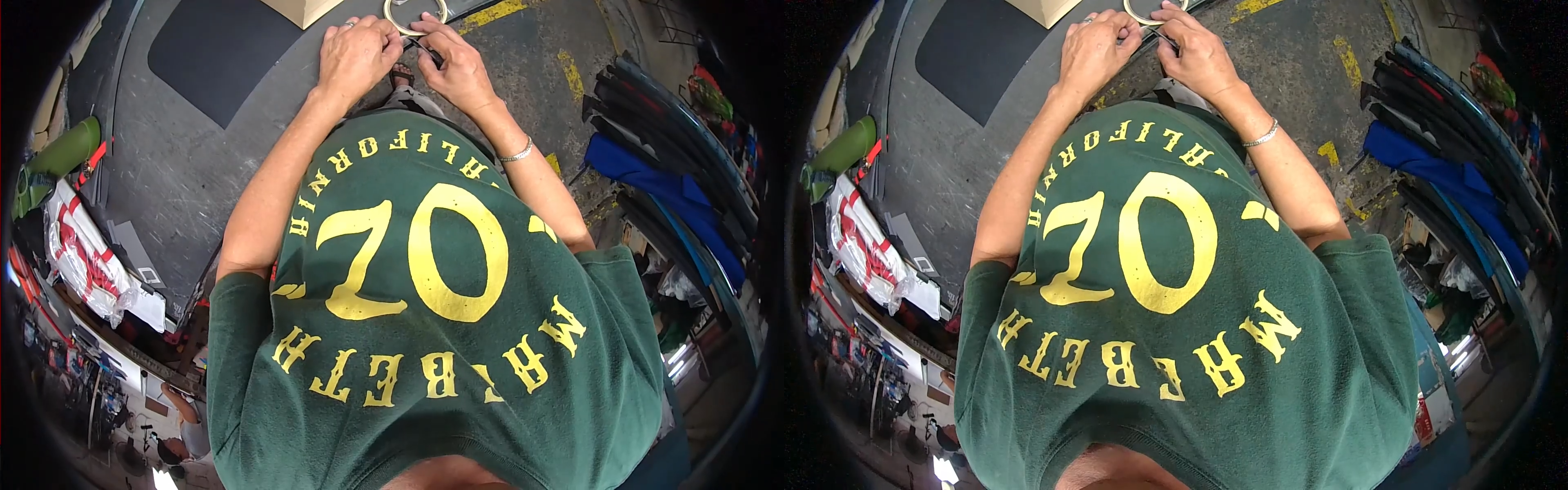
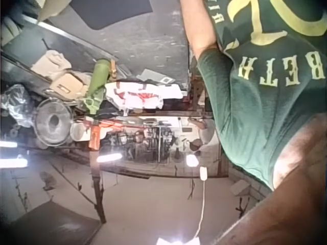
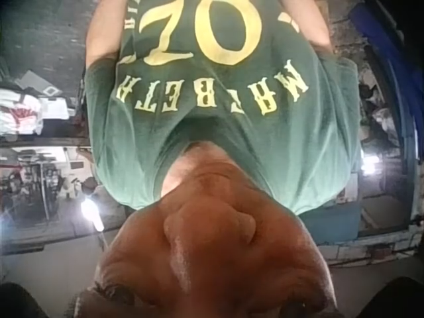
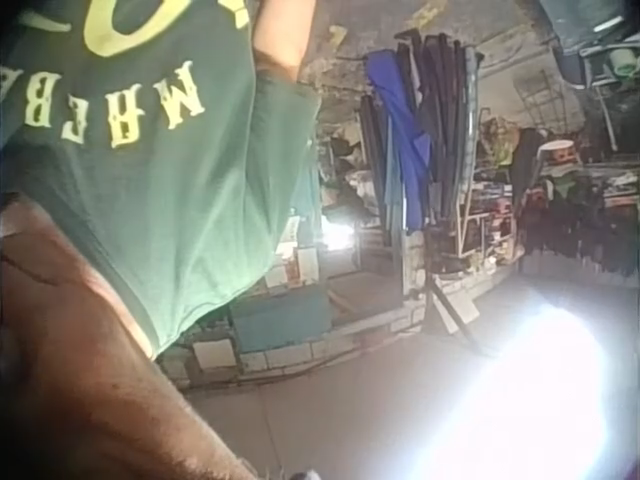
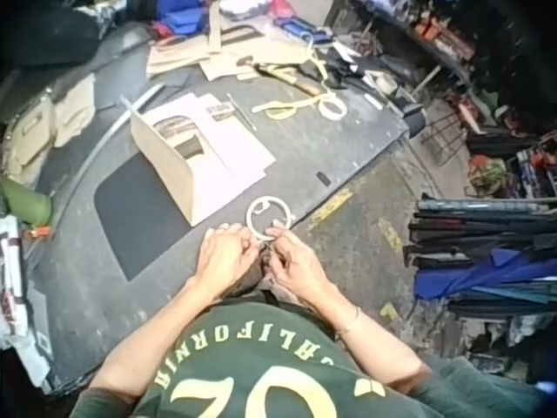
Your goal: Measuring and cutting out paper templates for soft goods manufacturing using a utility knife and ruler.
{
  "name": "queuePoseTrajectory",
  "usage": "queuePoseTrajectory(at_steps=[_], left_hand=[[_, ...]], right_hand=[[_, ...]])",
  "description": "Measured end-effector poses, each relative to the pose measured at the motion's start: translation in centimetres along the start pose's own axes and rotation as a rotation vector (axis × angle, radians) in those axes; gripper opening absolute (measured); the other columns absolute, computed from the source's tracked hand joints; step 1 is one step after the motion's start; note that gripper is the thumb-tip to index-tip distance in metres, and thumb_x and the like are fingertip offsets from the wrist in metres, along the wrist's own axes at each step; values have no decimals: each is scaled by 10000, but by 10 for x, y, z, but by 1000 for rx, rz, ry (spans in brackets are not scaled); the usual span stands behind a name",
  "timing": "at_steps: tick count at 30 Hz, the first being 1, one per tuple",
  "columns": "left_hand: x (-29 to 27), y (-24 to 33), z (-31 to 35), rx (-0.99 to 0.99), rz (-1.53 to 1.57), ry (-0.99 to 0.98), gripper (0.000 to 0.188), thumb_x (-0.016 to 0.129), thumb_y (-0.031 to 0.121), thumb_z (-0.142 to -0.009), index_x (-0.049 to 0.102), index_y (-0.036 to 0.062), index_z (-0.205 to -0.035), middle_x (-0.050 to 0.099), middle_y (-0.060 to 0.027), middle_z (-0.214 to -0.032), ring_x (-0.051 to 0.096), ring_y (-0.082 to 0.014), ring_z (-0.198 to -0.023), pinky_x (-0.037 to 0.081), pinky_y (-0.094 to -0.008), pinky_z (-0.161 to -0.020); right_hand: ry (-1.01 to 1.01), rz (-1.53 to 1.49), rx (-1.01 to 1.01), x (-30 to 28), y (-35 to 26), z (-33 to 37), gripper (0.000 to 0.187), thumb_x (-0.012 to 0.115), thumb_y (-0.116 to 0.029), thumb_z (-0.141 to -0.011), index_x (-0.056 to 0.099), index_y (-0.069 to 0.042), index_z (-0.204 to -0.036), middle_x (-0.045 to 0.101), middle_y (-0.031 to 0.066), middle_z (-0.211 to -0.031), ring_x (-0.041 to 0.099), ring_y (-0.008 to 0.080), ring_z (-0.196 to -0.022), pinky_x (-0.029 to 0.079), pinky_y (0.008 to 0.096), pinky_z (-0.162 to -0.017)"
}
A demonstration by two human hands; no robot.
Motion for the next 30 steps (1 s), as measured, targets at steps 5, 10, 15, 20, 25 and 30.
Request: queuePoseTrajectory(at_steps=[5,10,15,20,25,30], left_hand=[[1,-1,-1,-5,16,-2,160,700,272,-890,724,122,-942,691,-21,-889,658,-266,-871,472,-442,-784],[-6,0,2,11,-28,-18,209,712,295,-888,724,99,-961,692,-55,-901,670,-290,-818,492,-441,-747],[-71,23,-30,-9,392,-184,212,664,272,-906,698,65,-935,699,-165,-942,682,-376,-868,554,-462,-792],[-161,5,-138,40,-194,-308,330,478,262,-1010,605,37,-1215,694,-223,-1089,666,-402,-1045,521,-467,-893],[-170,3,-151,36,-625,-331,406,452,314,-1000,647,116,-1295,708,-197,-1193,677,-356,-1125,501,-537,-964],[-198,-8,-105,219,-364,-441,386,489,280,-964,701,116,-1242,716,-179,-1234,703,-305,-1117,522,-529,-939]], right_hand=[[35,27,-4,4,0,0,108,685,-16,-861,665,16,-963,693,116,-1284,591,296,-1326,547,398,-997],[-57,108,17,8,-2,-5,164,688,-49,-878,702,15,-1028,680,124,-1305,571,300,-1345,527,405,-1033],[-120,40,5,2,13,-6,147,657,-69,-866,695,16,-980,668,108,-1344,557,323,-1357,510,429,-1071],[-190,-146,-44,-6,10,-24,128,681,-77,-856,673,-2,-959,682,89,-1345,569,301,-1356,487,419,-1111],[-189,-307,273,-7,22,-36,139,632,-86,-972,618,-11,-1088,689,54,-1343,643,216,-1247,616,335,-795],[-142,-836,540,43,3,-77,195,587,-199,-1026,637,-61,-1154,699,92,-1252,693,135,-950,595,265,-656]])
Point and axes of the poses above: each hand's wrist, its own z-axis away from the middle knuckle, its own x-axis out of the palm, y = z × x, the point moved 7 cm from there along -z, towards the middle knuckle
